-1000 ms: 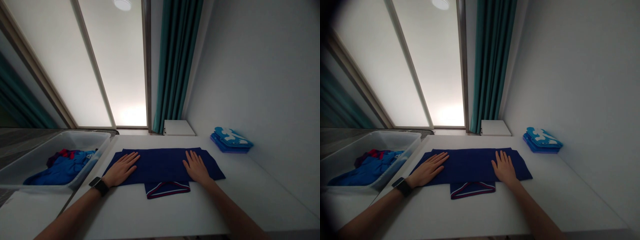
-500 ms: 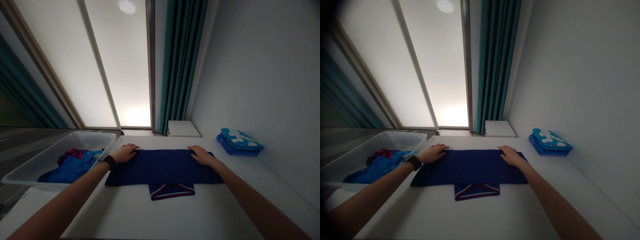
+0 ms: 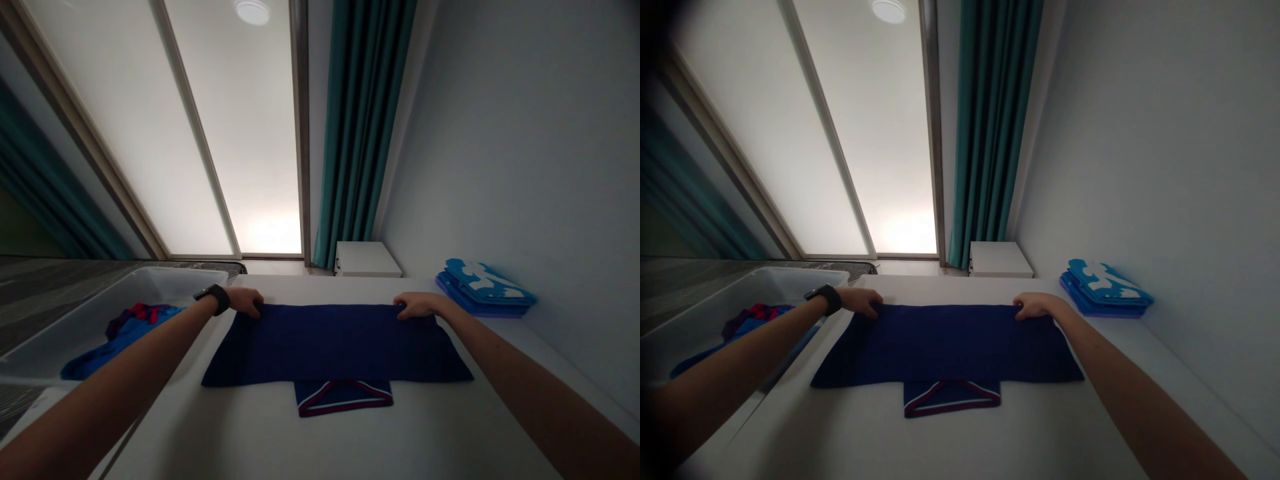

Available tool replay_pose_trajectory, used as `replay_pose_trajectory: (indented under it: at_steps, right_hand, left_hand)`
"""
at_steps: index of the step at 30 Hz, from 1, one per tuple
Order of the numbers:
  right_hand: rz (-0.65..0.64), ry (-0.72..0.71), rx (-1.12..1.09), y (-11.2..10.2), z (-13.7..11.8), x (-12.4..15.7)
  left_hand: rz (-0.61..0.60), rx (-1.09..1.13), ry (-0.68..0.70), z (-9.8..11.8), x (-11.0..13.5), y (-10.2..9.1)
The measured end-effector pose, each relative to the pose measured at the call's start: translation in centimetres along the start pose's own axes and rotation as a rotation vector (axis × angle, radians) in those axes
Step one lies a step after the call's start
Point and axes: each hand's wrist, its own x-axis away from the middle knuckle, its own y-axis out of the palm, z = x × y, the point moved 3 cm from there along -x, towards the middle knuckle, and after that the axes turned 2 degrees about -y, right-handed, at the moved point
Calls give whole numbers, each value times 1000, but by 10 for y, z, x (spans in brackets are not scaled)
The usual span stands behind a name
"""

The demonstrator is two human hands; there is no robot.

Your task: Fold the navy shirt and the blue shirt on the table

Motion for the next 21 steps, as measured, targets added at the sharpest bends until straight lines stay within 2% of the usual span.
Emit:
replay_pose_trajectory:
  at_steps: [4,8,11,14,17,21]
  right_hand:
    - [-83,19,-26,-5,11,-2]
    - [-80,21,-26,-5,15,-3]
    - [-27,27,14,-4,14,-4]
    - [91,40,75,-8,11,-5]
    - [259,88,145,-18,10,-3]
    - [486,197,226,-44,11,7]
  left_hand:
    - [-79,44,4,-2,3,-3]
    - [-114,138,17,-2,3,-6]
    - [-67,111,26,-5,-2,-8]
    - [2,22,26,-7,-8,-10]
    - [128,-20,48,-5,-12,-18]
    - [490,-30,103,4,-3,-48]
